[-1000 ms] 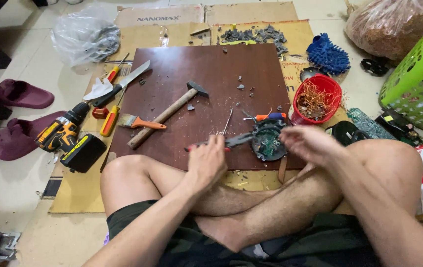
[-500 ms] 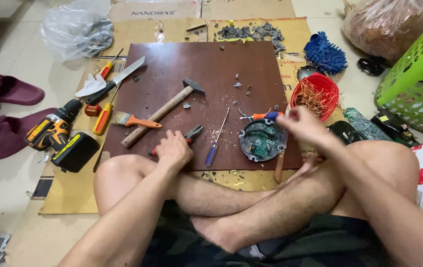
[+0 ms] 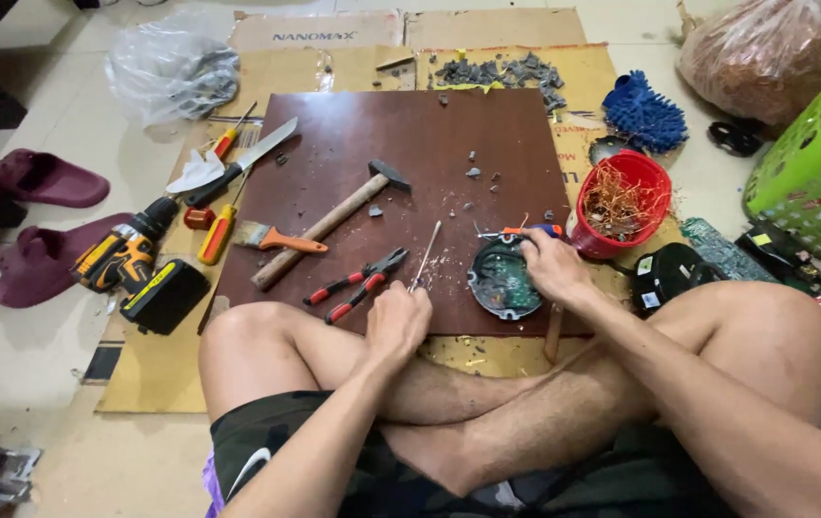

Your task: The person sits on the floor and uses a screwdriver and pliers to scrape and remove material from a small circular electronic component. They repeatedly scrape the surface and occasionally use pliers to pull off pieces, working on the same object throughout the clip.

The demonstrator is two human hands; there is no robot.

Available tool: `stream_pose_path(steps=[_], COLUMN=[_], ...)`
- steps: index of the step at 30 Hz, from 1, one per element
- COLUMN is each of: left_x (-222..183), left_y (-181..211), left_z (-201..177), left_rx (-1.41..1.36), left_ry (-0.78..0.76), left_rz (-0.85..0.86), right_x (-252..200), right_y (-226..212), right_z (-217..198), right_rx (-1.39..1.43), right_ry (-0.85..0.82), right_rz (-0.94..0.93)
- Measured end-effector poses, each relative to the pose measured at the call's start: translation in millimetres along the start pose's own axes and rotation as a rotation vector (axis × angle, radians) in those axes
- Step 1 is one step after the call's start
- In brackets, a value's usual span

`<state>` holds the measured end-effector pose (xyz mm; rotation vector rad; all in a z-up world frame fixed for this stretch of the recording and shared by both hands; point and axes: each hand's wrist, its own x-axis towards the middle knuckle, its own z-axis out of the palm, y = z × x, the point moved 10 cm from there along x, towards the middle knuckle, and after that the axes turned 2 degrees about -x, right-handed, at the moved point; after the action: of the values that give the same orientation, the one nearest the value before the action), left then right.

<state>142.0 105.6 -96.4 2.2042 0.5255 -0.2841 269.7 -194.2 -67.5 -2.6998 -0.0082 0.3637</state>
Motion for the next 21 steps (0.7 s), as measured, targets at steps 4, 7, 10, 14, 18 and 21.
stream_pose_path(steps=[4,7,10,14,18,21], left_x=[-99,-127,-146,-160,-156,-153], left_y=[34,33,35,51,57,59], left_z=[-67,-80,-94,-96,-94,-95], left_rx=[-0.075,0.013,0.009,0.067,0.106,0.122], left_ry=[-0.042,-0.071,-0.067,-0.161,-0.154,-0.158], left_rz=[-0.035,0.021,0.078,0.160,0.215,0.181], right_x=[-5,-23,-24,-24,-46,-45], right_y=[-18,-59,-67,-76,-99,-99], right_z=[-7,-30,-36,-32,-43,-37], right_rx=[-0.083,-0.027,0.073,0.006,0.022,-0.023], right_ry=[0.106,0.167,0.168,0.135,0.129,0.088], right_rz=[-0.036,-0.156,-0.128,-0.192,-0.270,-0.285])
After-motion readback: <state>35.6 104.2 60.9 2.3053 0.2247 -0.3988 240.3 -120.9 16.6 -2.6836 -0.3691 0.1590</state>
